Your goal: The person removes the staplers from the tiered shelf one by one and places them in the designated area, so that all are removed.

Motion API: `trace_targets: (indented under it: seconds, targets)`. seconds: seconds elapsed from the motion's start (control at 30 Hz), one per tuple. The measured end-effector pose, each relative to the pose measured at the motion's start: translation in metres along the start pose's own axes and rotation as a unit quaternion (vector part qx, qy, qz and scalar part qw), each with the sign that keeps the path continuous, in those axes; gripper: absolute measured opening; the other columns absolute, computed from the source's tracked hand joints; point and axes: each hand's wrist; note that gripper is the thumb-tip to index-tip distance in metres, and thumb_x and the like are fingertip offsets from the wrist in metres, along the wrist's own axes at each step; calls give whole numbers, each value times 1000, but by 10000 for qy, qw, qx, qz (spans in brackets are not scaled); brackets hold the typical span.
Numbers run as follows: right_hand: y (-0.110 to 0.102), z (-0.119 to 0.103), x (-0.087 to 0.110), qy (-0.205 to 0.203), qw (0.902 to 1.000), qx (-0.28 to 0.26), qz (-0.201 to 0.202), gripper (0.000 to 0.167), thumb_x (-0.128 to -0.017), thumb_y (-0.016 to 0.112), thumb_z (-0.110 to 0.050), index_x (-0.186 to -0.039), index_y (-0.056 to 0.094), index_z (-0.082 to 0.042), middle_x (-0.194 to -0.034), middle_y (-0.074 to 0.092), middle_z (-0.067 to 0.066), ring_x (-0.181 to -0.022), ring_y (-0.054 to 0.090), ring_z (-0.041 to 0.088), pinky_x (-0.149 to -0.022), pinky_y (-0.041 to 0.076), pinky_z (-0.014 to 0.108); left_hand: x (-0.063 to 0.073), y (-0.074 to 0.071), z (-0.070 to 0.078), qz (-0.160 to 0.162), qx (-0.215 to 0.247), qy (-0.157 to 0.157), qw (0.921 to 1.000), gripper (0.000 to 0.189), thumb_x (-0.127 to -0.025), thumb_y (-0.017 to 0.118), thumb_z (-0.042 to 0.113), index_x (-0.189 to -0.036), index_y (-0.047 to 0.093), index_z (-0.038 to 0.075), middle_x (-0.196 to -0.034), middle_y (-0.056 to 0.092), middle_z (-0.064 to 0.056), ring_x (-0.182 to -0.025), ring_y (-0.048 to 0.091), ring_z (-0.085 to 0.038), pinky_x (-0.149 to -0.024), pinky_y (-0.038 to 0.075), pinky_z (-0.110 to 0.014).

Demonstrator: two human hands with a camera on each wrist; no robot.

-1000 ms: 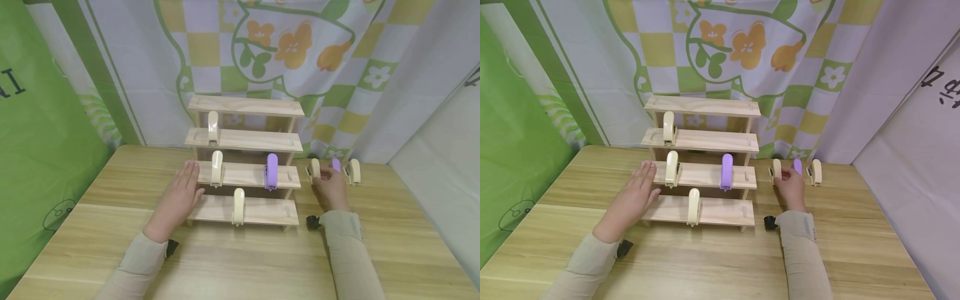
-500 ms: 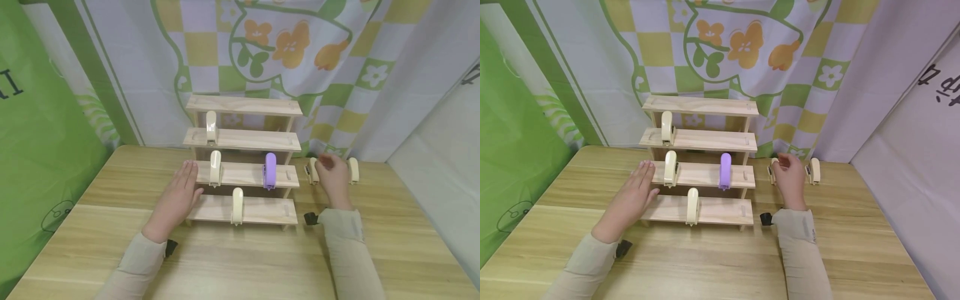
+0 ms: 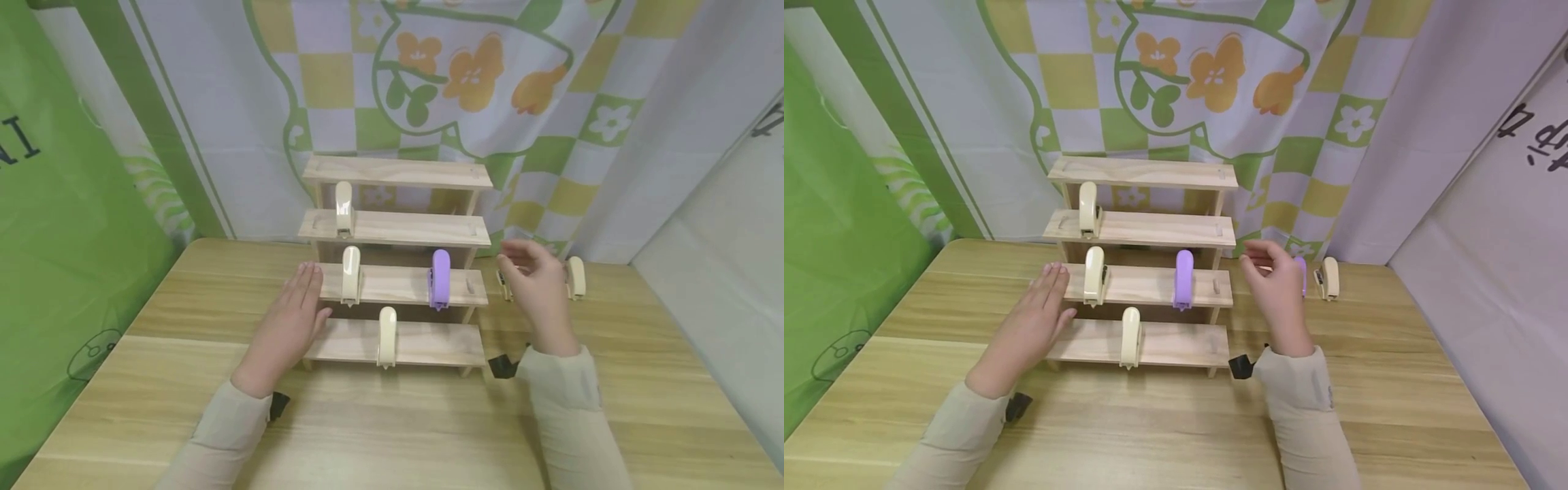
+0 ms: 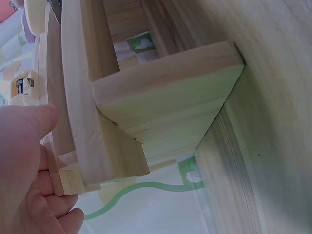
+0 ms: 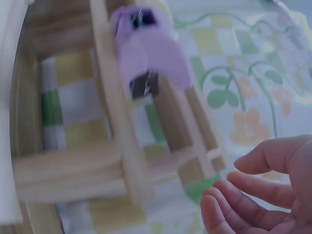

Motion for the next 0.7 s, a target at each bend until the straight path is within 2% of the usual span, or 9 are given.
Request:
trace_targets:
  seconds: [0.17, 0.3, 0.4, 0.57, 0.7]
  targets:
    - [4, -11, 7, -181, 9987, -253, -395, 31, -99, 66, -18, -124, 67, 0, -117, 70, 14, -96, 63, 1, -93, 54, 17, 0, -1, 0, -110, 38, -45, 9999, 69, -104, 55, 26, -152, 26, -15, -159, 25, -32, -150, 23, -44, -121, 26, -58]
    - [11, -16, 10, -232, 9956, -569, -713, 31, -96, 68, -12, -123, 67, 4, -114, 70, 20, -92, 64, 1, -89, 53, 11, 1, -1, 0, -162, 40, -73, 9998, 70, -105, 54, 27, -153, 25, -14, -160, 23, -31, -150, 22, -44, -122, 25, -57]
    - [16, -18, 13, -211, 9940, -504, -944, 33, -96, 68, -11, -125, 66, 4, -113, 70, 20, -95, 65, 8, -86, 54, 12, 1, 0, -1, -169, 36, -74, 9998, 70, -105, 54, 28, -153, 25, -14, -160, 23, -31, -150, 22, -43, -122, 25, -57]
    - [21, -21, 17, -185, 9907, -224, -1333, 38, -96, 69, -11, -129, 63, 6, -115, 70, 21, -103, 68, 28, -82, 56, 14, 1, 0, -1, -161, 24, -75, 9998, 70, -105, 53, 29, -153, 26, -14, -160, 23, -31, -150, 22, -43, -122, 25, -57]
    - [25, -25, 19, -135, 9887, -1, -1492, 43, -94, 71, -14, -132, 62, 5, -117, 71, 21, -105, 69, 34, -82, 59, 20, 1, 0, -1, -157, 38, -87, 9998, 70, -105, 53, 29, -153, 25, -13, -160, 23, -31, -151, 21, -43, -122, 24, -57]
Point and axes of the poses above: each hand's wrist, its own x-axis away from the middle knuckle, its own y-axis out of the palm, z = x × y
